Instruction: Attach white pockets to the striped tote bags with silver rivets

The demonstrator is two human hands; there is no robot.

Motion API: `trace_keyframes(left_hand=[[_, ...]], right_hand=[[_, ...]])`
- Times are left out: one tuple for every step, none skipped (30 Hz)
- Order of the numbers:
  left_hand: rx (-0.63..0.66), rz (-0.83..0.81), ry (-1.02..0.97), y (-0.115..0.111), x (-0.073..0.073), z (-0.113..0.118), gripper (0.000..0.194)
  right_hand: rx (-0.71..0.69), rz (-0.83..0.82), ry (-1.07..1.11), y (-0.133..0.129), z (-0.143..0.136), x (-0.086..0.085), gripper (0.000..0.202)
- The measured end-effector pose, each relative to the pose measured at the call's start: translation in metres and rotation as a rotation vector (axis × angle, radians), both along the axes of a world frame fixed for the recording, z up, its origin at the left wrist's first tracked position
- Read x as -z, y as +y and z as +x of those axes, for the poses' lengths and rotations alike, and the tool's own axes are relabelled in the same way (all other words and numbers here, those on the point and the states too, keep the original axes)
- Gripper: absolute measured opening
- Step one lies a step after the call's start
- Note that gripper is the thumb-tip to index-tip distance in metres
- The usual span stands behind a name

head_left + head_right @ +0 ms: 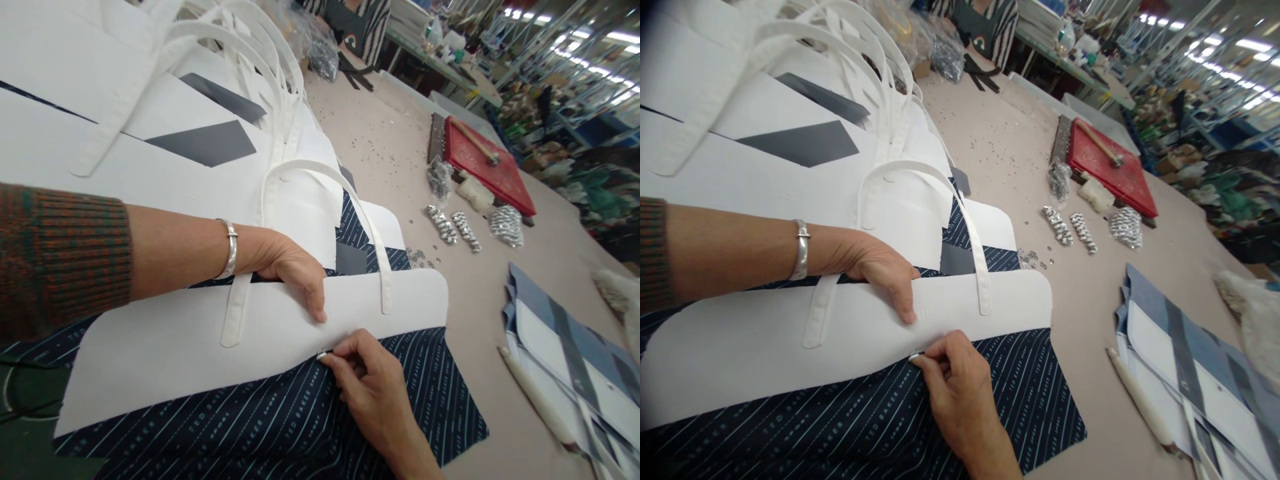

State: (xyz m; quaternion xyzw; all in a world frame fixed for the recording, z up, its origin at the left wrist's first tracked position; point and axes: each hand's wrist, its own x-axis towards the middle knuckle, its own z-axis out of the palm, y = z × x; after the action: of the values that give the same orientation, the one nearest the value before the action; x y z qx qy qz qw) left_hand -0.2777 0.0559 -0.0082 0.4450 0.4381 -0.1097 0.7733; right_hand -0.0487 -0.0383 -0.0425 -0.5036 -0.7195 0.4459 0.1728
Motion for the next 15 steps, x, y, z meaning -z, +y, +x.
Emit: trace_keyframes(left_hand=[[0.002, 0.006, -0.002, 0.0, 0.0, 0.0, 0.018], [0.006, 0.013, -0.004, 0.0, 0.0, 0.001, 0.018], [0.012, 0.019, -0.008, -0.001, 0.0, 0.001, 0.017], [0.016, 0.024, -0.01, -0.001, 0.0, 0.001, 0.017], [0.018, 0.027, -0.008, -0.001, 0.0, 0.001, 0.017], [0.017, 0.029, -0.005, -0.001, 0.0, 0.002, 0.018], [0.016, 0.035, 0.002, -0.001, 0.0, 0.002, 0.019], [0.016, 0.045, 0.012, -0.001, 0.0, 0.002, 0.02], [0.018, 0.062, 0.025, -0.001, 0.0, 0.002, 0.022], [0.023, 0.083, 0.037, -0.001, 0.0, 0.002, 0.024], [0.031, 0.105, 0.044, -0.002, 0.0, 0.003, 0.027], [0.041, 0.127, 0.051, -0.002, -0.001, 0.004, 0.029], [0.054, 0.148, 0.057, -0.002, -0.004, 0.005, 0.03], [0.073, 0.173, 0.065, -0.002, -0.007, 0.006, 0.03], [0.1, 0.212, 0.082, -0.003, -0.012, 0.008, 0.031]], right_hand=[[0.006, -0.021, 0.001, 0.001, 0.0, 0.0, 0.019], [0.011, -0.037, 0.002, 0.001, 0.0, 0.001, 0.02], [0.016, -0.05, 0.003, 0.002, -0.001, 0.001, 0.021], [0.022, -0.066, 0.003, 0.003, -0.002, 0.001, 0.021], [0.027, -0.083, 0.002, 0.004, -0.003, 0.0, 0.022], [0.03, -0.101, 0.003, 0.004, -0.004, 0.0, 0.022], [0.037, -0.116, 0.002, 0.005, -0.005, 0.0, 0.022], [0.046, -0.128, 0.002, 0.005, -0.006, -0.001, 0.022], [0.057, -0.135, 0.002, 0.005, -0.007, -0.001, 0.023], [0.069, -0.138, 0.003, 0.005, -0.008, -0.001, 0.023], [0.081, -0.14, 0.007, 0.005, -0.009, -0.001, 0.023], [0.095, -0.143, 0.014, 0.004, -0.01, 0.0, 0.023], [0.11, -0.151, 0.025, 0.003, -0.01, 0.001, 0.022], [0.124, -0.163, 0.042, 0.002, -0.01, 0.002, 0.022], [0.138, -0.185, 0.069, 0.001, -0.01, 0.003, 0.022]])
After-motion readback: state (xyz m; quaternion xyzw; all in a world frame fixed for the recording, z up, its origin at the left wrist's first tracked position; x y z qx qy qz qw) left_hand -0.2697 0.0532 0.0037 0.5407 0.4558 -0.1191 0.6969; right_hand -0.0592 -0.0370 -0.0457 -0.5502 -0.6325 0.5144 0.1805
